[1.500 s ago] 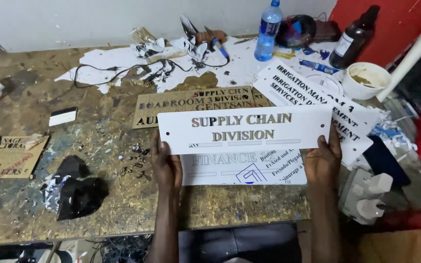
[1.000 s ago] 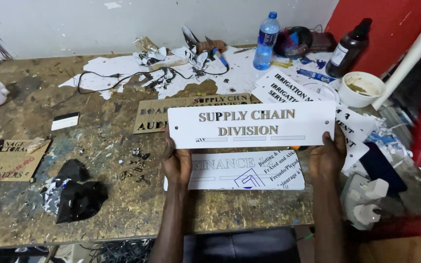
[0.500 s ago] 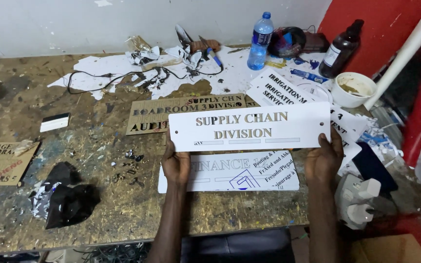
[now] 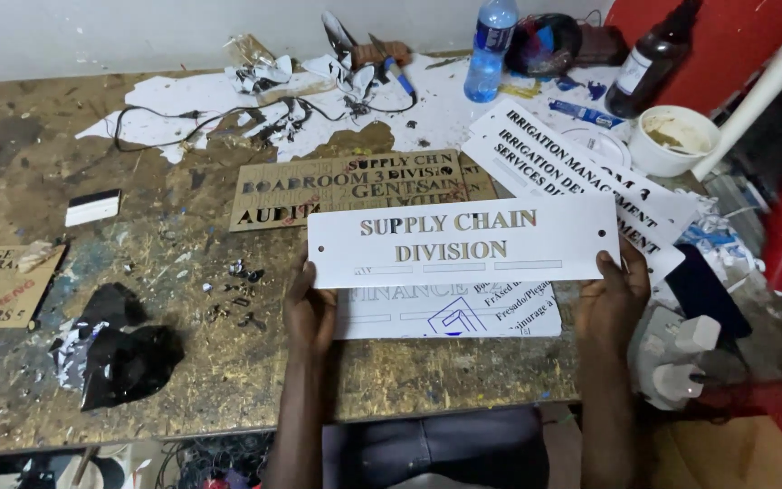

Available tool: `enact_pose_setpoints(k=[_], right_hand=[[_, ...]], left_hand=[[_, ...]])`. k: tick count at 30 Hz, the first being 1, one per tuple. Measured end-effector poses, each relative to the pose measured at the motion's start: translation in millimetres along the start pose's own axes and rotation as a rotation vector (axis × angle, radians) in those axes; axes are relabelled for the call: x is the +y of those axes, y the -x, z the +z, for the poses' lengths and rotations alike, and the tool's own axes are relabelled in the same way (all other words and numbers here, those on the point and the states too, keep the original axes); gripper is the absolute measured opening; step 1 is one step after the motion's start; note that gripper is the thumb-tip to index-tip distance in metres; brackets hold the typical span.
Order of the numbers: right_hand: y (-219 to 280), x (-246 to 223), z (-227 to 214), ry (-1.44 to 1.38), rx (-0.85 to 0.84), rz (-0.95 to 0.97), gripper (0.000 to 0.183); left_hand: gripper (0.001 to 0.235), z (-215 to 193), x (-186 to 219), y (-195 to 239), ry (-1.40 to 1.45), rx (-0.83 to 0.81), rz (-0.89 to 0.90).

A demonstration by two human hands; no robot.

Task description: Gluing and positioning individual letters onto a sign board using a utility knife and adhesive.

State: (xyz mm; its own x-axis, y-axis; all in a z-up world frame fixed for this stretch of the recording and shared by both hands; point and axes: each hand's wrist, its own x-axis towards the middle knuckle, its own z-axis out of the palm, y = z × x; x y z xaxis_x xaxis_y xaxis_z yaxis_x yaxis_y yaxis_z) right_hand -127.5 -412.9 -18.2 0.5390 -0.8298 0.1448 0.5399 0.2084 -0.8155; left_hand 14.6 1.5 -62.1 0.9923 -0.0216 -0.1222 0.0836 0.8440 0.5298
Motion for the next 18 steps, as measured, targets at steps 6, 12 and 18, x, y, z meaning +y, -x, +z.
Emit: enact_pose_setpoints(k=[6,12,18], right_hand=[[25.0,18.7,-40.1,0.379,-0.04,-0.06,0.035],[76.3,-3.0,-51.0,0.699,-0.133,-0.004,0.047],[65.4,42.9,-81.1,1.222,-0.262,-0.664,0.007]], left_hand=[[0.034,-36.1,16.6,30.4,-0.514,0.113,0.154],[0.03,-13.2,46.2,75.7,-0.958,0.214,0.275],[0.03,-30.4,42.1,73.7,-1.546,0.12,0.634]])
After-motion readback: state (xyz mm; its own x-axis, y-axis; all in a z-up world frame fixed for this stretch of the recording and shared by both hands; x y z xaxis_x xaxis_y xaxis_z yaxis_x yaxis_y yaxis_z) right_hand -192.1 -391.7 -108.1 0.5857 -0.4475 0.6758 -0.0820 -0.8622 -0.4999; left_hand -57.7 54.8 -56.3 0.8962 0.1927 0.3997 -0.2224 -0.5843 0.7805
